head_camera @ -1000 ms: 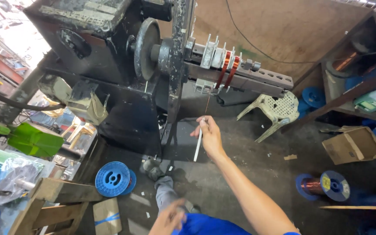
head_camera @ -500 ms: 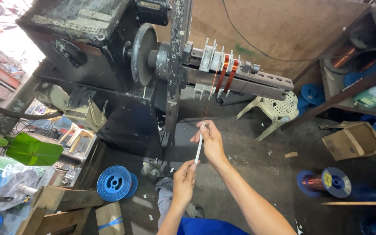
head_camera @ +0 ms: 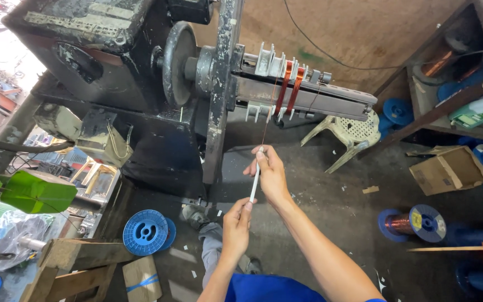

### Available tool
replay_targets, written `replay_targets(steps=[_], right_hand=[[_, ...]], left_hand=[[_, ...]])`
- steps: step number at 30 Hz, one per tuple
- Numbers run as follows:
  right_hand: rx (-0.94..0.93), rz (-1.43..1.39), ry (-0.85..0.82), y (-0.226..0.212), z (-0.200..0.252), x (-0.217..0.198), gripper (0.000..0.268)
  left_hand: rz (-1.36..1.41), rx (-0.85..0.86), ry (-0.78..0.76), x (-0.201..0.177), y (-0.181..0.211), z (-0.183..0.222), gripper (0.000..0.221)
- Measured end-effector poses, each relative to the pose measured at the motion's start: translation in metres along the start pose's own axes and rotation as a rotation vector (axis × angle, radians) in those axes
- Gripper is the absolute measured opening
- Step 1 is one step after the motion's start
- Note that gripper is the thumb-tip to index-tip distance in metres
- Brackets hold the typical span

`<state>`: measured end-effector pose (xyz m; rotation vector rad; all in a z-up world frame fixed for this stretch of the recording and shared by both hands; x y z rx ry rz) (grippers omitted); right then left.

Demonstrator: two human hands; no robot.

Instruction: The person is setting up and operating a machine to wind copper wire onto a form, including using a wrench for adjustments.

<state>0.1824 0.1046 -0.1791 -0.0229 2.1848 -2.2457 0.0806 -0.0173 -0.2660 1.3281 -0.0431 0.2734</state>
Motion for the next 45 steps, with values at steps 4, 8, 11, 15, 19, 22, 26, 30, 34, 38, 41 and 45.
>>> replay_targets(steps=[4, 8, 11, 15, 19, 22, 26, 30, 34, 38, 41, 45], right_hand=[[0.018, 0.016, 0.001, 0.004, -0.001, 0.003, 0.021], [0.026, -0.016, -0.005, 0.02, -0.006, 0.006, 0.02], [0.023, -0.007, 0.01, 0.028, -0.006, 0.005, 0.02], [0.039, 0.019, 0.016, 0.028, -0.006, 0.004, 0.02], [0.04, 0.0, 0.021, 0.034, -0.007, 0.005, 0.019], [0.008, 0.024, 0.018, 0.034, -0.006, 0.005, 0.019], [0.011, 0.044, 0.035, 0.032, -0.002, 0.005, 0.02], [0.007, 0.049, 0.033, 0.029, 0.002, 0.006, 0.021], [0.003, 0.059, 0.033, 0.029, 0.002, 0.007, 0.021], [-0.004, 0.062, 0.048, 0.023, 0.001, 0.009, 0.021], [-0.012, 0.068, 0.063, 0.019, 0.001, 0.008, 0.021], [-0.028, 0.067, 0.068, 0.016, -0.004, 0.007, 0.022]], left_hand=[[-0.008, 0.009, 0.024, 0.0, -0.002, 0.0, 0.032], [-0.001, 0.0, 0.043, -0.002, -0.006, -0.002, 0.031], [-0.037, -0.011, 0.032, -0.006, -0.011, -0.007, 0.031], [-0.059, -0.018, 0.017, -0.006, -0.018, -0.014, 0.034], [-0.04, -0.027, 0.001, -0.007, -0.023, -0.016, 0.034], [-0.033, -0.039, -0.009, -0.007, -0.027, -0.016, 0.034], [-0.042, -0.038, -0.01, -0.007, -0.031, -0.015, 0.031], [0.009, -0.027, -0.022, -0.006, -0.042, -0.017, 0.032], [0.031, -0.04, -0.026, -0.006, -0.04, -0.018, 0.031], [0.037, -0.014, -0.041, -0.006, -0.039, -0.022, 0.03], [0.049, -0.02, -0.047, -0.005, -0.034, -0.023, 0.029], [0.049, -0.035, -0.064, -0.002, -0.024, -0.024, 0.032]])
Point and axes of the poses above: each hand's wrist, its own z-axis away from the middle knuckle, its own x-axis out of the palm, y = z × x, the point moved 5 cm from there along -z, towards the middle knuckle, and after that the axes turned 3 degrees about -x, right-handed, at the moved point
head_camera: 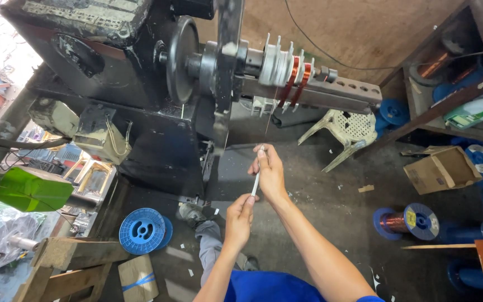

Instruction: The person is setting up and operating a machine to wind copper wire onto a form, including using a wrench for adjustments.

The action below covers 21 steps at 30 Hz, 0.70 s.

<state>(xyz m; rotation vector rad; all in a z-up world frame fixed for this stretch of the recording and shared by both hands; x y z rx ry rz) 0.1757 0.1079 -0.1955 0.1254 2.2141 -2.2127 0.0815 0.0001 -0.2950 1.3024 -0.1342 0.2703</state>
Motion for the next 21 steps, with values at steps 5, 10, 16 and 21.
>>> replay_targets(steps=[5, 10, 16, 21], right_hand=[[0.023, -0.006, 0.006, 0.004, -0.002, 0.0, 0.021], [0.039, -0.019, 0.004, 0.023, -0.007, 0.0, 0.021], [-0.077, 0.001, 0.015, 0.028, -0.013, -0.002, 0.025], [-0.095, -0.023, 0.021, 0.028, -0.02, -0.003, 0.024]], left_hand=[[0.018, -0.022, -0.002, -0.001, -0.006, -0.004, 0.032], [0.086, -0.067, -0.012, 0.0, -0.02, -0.01, 0.029], [0.076, -0.1, 0.03, 0.003, -0.015, -0.013, 0.024], [0.089, -0.085, 0.025, 0.005, -0.007, -0.016, 0.024]])
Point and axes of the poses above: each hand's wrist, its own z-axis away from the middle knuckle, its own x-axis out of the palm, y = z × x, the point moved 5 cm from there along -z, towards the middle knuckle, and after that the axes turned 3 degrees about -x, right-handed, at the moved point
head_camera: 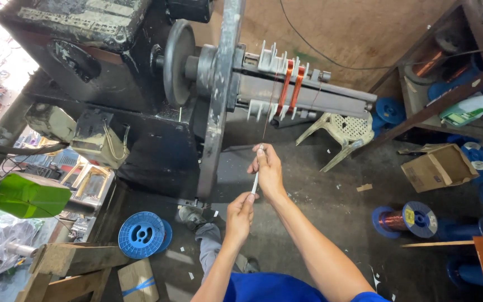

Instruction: The person is setting up and operating a machine to wind copper wire onto a form, including using a wrench for adjustments.

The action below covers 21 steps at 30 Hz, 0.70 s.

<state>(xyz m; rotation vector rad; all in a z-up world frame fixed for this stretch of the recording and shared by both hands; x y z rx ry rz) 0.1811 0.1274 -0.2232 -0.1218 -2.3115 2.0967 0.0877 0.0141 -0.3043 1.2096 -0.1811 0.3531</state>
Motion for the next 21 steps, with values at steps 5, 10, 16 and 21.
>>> replay_targets(steps=[5, 10, 16, 21], right_hand=[[0.004, 0.022, 0.002, 0.009, 0.004, 0.003, 0.024], [0.023, 0.047, -0.012, 0.008, 0.011, 0.002, 0.025], [0.039, 0.048, -0.014, 0.024, 0.009, 0.002, 0.024], [0.06, 0.049, -0.01, 0.023, 0.009, 0.002, 0.025]], left_hand=[[0.017, -0.014, 0.014, -0.004, -0.009, -0.001, 0.024], [0.011, -0.028, 0.022, -0.007, -0.017, 0.001, 0.024], [0.028, -0.03, 0.039, -0.009, -0.028, -0.002, 0.024], [0.026, -0.054, 0.043, -0.01, -0.03, -0.004, 0.025]])
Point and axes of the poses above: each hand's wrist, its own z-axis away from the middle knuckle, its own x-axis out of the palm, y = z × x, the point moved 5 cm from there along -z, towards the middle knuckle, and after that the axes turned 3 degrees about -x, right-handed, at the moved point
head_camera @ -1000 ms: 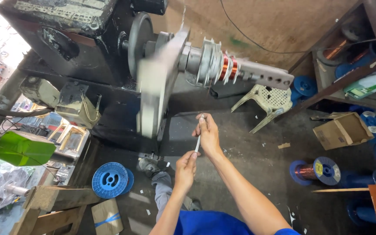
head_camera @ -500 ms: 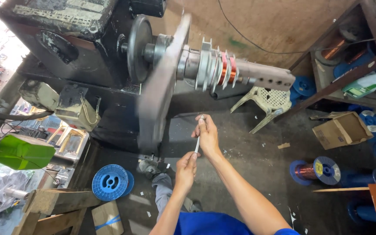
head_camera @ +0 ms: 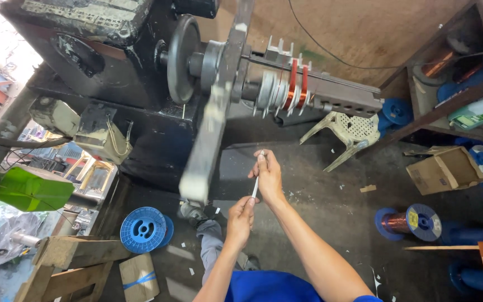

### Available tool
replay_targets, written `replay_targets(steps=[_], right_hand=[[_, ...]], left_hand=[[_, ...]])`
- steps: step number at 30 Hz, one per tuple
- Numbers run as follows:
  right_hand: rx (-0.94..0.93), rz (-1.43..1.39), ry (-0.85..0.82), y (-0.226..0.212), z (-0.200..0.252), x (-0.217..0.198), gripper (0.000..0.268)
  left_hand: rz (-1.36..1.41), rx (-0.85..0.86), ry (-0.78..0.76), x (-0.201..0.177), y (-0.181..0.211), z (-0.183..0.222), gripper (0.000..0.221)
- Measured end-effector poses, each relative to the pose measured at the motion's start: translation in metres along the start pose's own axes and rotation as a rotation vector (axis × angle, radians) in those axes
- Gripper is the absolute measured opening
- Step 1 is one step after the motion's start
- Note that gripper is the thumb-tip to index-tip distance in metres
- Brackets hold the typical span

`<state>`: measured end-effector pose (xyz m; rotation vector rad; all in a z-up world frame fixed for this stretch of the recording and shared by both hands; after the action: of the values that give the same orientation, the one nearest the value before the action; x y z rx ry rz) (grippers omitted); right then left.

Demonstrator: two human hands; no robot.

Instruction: The person is setting up and operating a machine to wind copper wire onto a form, including using a wrench for adjustments.

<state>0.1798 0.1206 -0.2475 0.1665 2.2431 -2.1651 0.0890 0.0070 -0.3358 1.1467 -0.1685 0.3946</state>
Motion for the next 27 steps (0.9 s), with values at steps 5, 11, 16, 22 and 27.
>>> replay_targets(steps=[5, 11, 16, 22, 27], right_hand=[[-0.011, -0.017, 0.014, 0.001, -0.003, 0.0, 0.024], [0.001, -0.02, 0.003, 0.015, -0.006, 0.0, 0.024], [-0.023, 0.004, -0.013, 0.008, -0.003, 0.002, 0.023], [-0.018, -0.002, -0.025, 0.005, -0.007, 0.0, 0.023], [0.09, 0.026, -0.043, 0.004, 0.006, 0.001, 0.021]], left_hand=[[0.011, 0.003, 0.011, 0.003, 0.006, 0.002, 0.024], [0.01, -0.008, 0.025, 0.0, -0.003, -0.002, 0.024], [0.006, -0.015, 0.03, -0.001, -0.006, -0.003, 0.024], [-0.019, 0.005, 0.031, 0.003, 0.006, -0.002, 0.023], [-0.115, 0.025, -0.008, -0.005, -0.01, -0.001, 0.029]])
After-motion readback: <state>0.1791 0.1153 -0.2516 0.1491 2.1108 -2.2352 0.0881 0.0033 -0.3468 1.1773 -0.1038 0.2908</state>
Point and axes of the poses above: each hand's wrist, its own z-axis away from the middle knuckle, its own x-axis out of the palm, y = z × x, the point moved 5 cm from there along -z, towards the middle knuckle, and after that the axes turned 3 degrees about -x, right-handed, at the moved point
